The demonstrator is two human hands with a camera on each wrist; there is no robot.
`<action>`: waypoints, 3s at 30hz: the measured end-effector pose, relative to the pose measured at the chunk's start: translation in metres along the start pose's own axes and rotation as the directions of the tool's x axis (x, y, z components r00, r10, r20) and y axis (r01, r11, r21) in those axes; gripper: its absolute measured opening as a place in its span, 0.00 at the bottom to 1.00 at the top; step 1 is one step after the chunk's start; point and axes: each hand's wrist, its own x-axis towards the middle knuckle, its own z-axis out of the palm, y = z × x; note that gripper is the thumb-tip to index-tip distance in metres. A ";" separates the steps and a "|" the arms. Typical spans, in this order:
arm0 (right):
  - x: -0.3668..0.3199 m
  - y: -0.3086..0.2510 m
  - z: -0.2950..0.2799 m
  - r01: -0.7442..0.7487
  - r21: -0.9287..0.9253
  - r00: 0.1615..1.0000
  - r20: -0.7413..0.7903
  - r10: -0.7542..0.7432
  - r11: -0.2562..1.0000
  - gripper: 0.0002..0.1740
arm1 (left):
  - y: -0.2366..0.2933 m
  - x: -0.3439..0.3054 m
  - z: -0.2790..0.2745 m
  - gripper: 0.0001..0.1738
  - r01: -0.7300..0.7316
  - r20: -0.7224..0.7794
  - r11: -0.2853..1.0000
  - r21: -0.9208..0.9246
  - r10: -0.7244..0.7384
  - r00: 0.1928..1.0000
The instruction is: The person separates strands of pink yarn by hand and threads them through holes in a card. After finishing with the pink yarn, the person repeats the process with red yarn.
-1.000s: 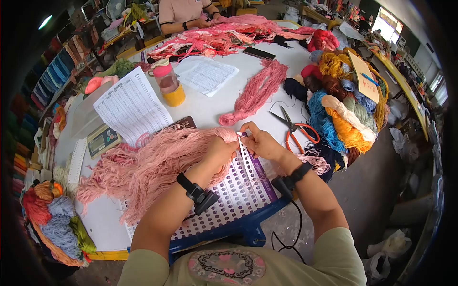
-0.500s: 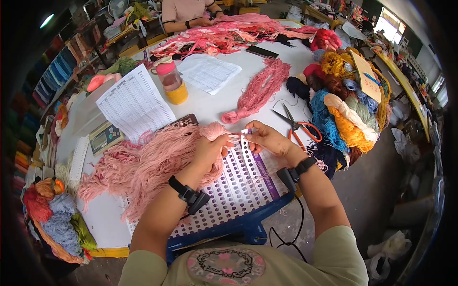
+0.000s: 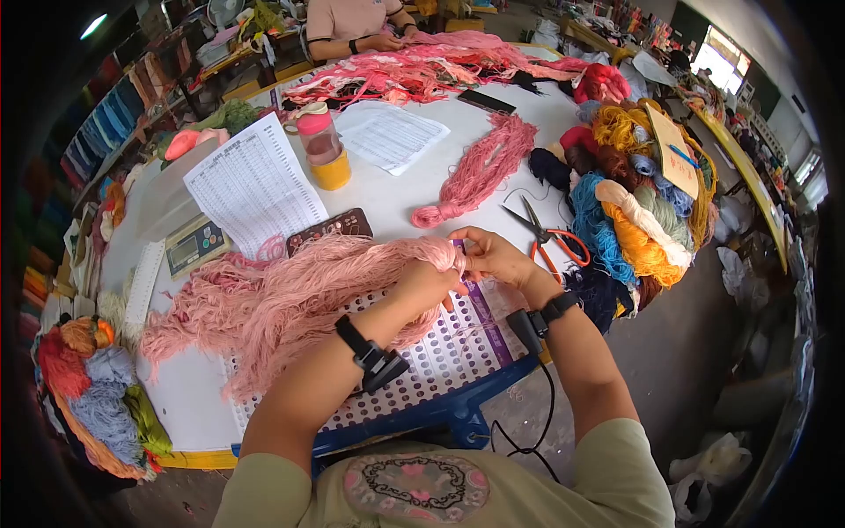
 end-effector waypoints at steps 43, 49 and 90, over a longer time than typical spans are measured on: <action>0.015 -0.003 0.011 -0.133 -0.103 0.970 -0.219 0.108 0.986 0.12 | -0.014 -0.248 -0.291 0.15 -0.518 -0.582 0.554 -0.652 0.072 0.810; 0.011 0.006 0.010 -0.032 0.037 0.975 -0.221 0.039 0.999 0.11 | -0.019 -0.243 -0.265 0.11 -0.199 -0.555 0.884 -0.423 -0.079 0.828; 0.012 0.002 0.009 -0.082 0.060 0.970 -0.225 0.094 0.995 0.09 | 0.005 -0.030 -0.050 0.08 -0.004 0.037 0.925 -0.380 0.019 0.999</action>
